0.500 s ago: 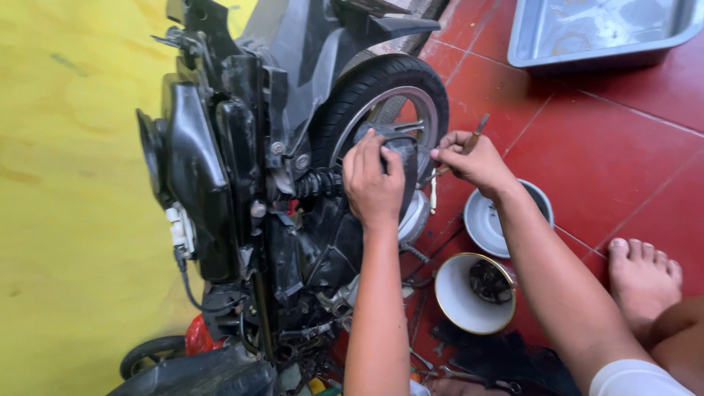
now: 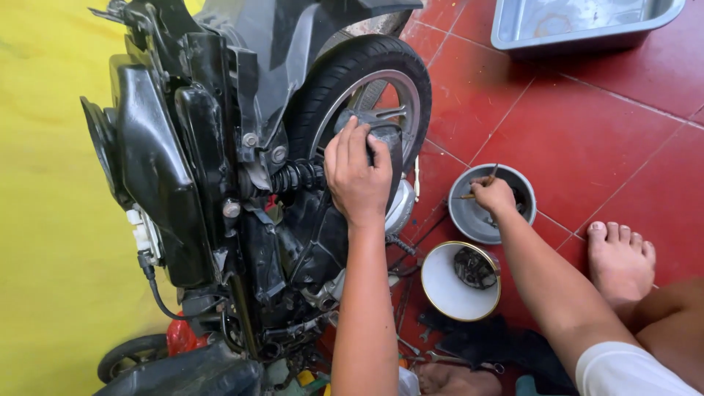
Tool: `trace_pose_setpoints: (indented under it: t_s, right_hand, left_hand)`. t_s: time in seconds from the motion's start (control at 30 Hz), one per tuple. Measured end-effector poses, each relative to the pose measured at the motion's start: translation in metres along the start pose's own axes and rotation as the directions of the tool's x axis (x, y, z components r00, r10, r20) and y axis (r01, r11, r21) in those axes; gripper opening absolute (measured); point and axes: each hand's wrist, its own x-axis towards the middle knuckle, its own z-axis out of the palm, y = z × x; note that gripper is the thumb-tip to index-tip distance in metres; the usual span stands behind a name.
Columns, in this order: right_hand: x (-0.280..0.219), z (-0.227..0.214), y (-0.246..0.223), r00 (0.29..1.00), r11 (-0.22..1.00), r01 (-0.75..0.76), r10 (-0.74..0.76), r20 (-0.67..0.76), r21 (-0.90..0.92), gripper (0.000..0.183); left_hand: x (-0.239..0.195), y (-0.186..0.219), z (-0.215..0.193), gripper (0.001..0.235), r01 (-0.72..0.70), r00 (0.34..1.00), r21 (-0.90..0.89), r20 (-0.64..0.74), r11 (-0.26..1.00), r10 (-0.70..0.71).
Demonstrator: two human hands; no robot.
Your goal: The person uses a screwdriver to remove screws from the front wheel area of a motorcycle, then removes a black plastic cover from the engine casing. They place the screws into a small bowl and continue to work on the engine area.
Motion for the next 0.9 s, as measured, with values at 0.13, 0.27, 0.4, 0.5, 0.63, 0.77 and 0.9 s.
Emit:
trace_pose_setpoints:
  t_s: [0.13, 0.27, 0.4, 0.5, 0.63, 0.77, 0.9]
  right_hand:
    - [0.006, 0.02, 0.011, 0.999, 0.992, 0.022, -0.016, 0.05, -0.122, 0.03]
    - [-0.005, 0.004, -0.001, 0.979, 0.991, 0.039, -0.013, 0.203, -0.127, 0.042]
    - [-0.026, -0.015, -0.016, 0.949, 0.968, 0.127, -0.054, 0.31, -0.218, 0.049]
    - [-0.028, -0.023, -0.012, 0.958, 0.984, 0.153, -0.126, 0.256, -0.087, 0.049]
    - [-0.023, -0.027, -0.004, 0.992, 1.0, 0.023, -0.024, 0.123, 0.007, 0.059]
    - [-0.046, -0.045, -0.03, 0.997, 0.964, -0.072, 0.066, 0.033, 0.255, 0.062]
    - [-0.053, -0.044, -0.056, 0.996, 0.834, -0.049, 0.002, 0.086, 0.55, 0.065]
  left_hand:
    - [0.002, -0.001, -0.003, 0.013, -0.047, 0.999, -0.02, 0.006, 0.999, 0.047]
    - [0.001, 0.001, -0.003, 0.013, -0.056, 0.998, 0.024, -0.003, 0.998, 0.056]
    - [0.0, 0.0, -0.003, 0.012, -0.059, 0.998, 0.03, -0.016, 0.998, 0.059]
    - [-0.001, 0.0, -0.001, 0.012, -0.051, 0.998, 0.037, -0.022, 0.998, 0.051]
    - [-0.003, -0.001, 0.0, 0.013, -0.035, 0.999, 0.063, -0.007, 0.997, 0.035]
    - [-0.004, -0.003, 0.002, 0.016, -0.032, 0.999, 0.1, 0.01, 0.995, 0.031]
    - [-0.003, -0.008, 0.006, 0.02, -0.07, 0.995, 0.132, 0.076, 0.989, 0.06]
